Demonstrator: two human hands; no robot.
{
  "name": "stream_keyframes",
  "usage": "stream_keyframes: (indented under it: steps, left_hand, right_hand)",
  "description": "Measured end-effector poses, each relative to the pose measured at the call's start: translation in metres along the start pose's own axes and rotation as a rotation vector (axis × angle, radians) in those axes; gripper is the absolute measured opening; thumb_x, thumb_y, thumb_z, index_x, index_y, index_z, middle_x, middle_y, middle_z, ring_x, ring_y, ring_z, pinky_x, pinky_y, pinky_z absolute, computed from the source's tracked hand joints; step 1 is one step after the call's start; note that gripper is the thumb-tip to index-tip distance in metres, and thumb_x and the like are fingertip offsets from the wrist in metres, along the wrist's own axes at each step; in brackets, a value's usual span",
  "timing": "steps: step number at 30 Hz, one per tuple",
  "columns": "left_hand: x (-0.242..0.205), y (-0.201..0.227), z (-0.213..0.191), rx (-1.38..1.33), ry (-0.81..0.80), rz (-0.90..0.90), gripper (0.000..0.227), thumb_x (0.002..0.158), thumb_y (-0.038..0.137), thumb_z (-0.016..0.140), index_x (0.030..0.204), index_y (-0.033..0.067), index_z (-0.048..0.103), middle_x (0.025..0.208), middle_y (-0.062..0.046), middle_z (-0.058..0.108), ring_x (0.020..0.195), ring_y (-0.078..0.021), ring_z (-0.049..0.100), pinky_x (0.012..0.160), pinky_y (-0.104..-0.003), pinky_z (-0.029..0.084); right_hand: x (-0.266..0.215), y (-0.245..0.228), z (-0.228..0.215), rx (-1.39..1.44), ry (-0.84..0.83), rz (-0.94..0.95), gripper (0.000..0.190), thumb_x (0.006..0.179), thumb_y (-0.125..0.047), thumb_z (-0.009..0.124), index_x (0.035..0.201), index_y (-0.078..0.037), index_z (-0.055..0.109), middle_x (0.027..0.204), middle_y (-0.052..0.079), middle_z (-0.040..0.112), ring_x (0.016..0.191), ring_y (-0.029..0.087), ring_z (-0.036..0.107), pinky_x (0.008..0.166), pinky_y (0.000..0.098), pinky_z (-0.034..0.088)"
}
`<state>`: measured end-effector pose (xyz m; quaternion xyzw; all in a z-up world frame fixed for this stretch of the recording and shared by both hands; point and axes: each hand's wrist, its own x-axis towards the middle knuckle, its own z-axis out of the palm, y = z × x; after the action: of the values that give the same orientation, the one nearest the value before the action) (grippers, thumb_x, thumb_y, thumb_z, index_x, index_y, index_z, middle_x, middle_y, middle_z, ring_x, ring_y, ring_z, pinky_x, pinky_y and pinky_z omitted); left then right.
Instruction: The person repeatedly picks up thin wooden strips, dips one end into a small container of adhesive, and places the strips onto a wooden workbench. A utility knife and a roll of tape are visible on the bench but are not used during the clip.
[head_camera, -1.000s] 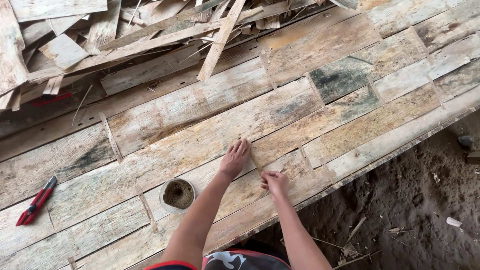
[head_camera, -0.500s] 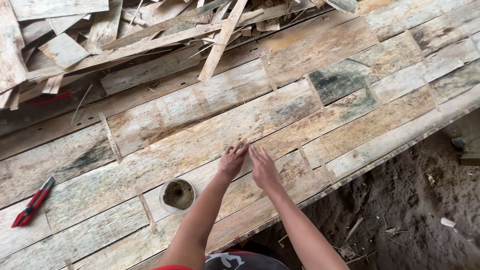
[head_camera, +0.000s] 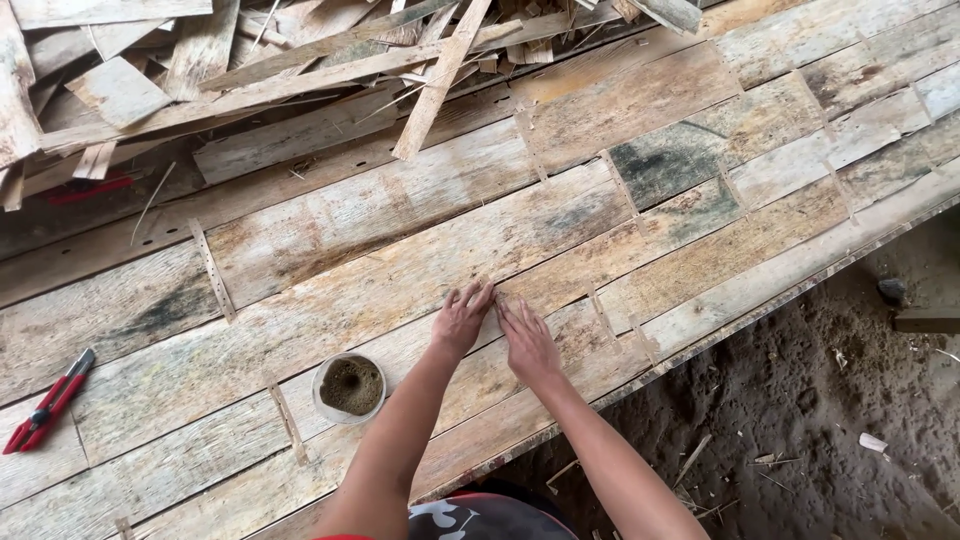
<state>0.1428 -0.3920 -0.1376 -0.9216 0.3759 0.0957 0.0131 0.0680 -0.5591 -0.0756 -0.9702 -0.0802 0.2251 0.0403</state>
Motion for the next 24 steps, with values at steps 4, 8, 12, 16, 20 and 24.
stream_keyframes:
  steps: [4,8,12,16,20,24]
  left_hand:
    - [0.002,0.003,0.007,0.053,0.033,-0.001,0.066,0.094,0.017,0.054,0.157,0.0191,0.036,0.162,0.003,0.028,0.15,-0.026,0.029,0.115,-0.051,0.035]
    - [0.006,0.006,0.013,0.074,0.113,0.017,0.06,0.093,0.019,0.054,0.152,0.0169,0.044,0.157,-0.001,0.033,0.148,-0.0302,0.034,0.112,-0.057,0.038]
    - [-0.007,0.009,-0.01,-0.012,-0.121,0.053,0.061,0.1,0.019,0.05,0.158,0.0278,0.035,0.166,-0.008,0.022,0.156,-0.0405,0.011,0.118,-0.066,0.024]
    - [-0.013,0.023,-0.031,-0.02,-0.21,0.004,0.064,0.1,0.017,0.051,0.16,0.0277,0.029,0.169,-0.008,0.012,0.157,-0.0414,0.003,0.12,-0.068,0.02]
    - [-0.02,0.027,-0.042,0.05,-0.129,0.007,0.058,0.098,0.016,0.049,0.155,0.0232,0.039,0.162,-0.002,0.025,0.155,-0.0346,0.012,0.121,-0.066,0.018]
    - [-0.009,0.04,0.001,0.092,0.064,-0.001,0.057,0.096,0.021,0.049,0.152,0.0117,0.041,0.157,-0.009,0.033,0.152,-0.0265,0.028,0.123,-0.052,0.022]
  right_hand:
    - [-0.021,-0.002,-0.001,-0.045,0.046,0.0,0.059,0.094,-0.009,0.042,0.153,-0.019,0.043,0.165,-0.005,0.035,0.156,0.029,0.024,0.122,0.0449,0.027]
    - [-0.04,-0.015,-0.024,-0.04,-0.032,0.055,0.067,0.094,-0.004,0.041,0.158,-0.022,0.033,0.17,-0.008,0.022,0.158,0.028,0.014,0.122,0.0472,0.023]
    - [-0.037,-0.009,0.002,-0.062,0.095,0.047,0.064,0.093,-0.007,0.046,0.155,-0.021,0.039,0.162,-0.005,0.033,0.151,0.026,0.028,0.114,0.0464,0.032]
    - [-0.051,-0.015,0.008,0.016,0.107,0.052,0.075,0.092,-0.002,0.045,0.162,-0.021,0.027,0.166,0.0,0.029,0.153,0.028,0.027,0.114,0.0453,0.032]
    - [-0.044,-0.013,0.015,-0.047,0.125,0.052,0.072,0.089,-0.007,0.051,0.157,-0.022,0.035,0.162,-0.001,0.033,0.152,0.03,0.028,0.114,0.0468,0.034]
    - [-0.031,-0.004,0.033,0.244,0.131,0.131,0.066,0.092,-0.002,0.04,0.155,-0.02,0.04,0.155,0.0,0.045,0.149,0.025,0.037,0.115,0.0432,0.036]
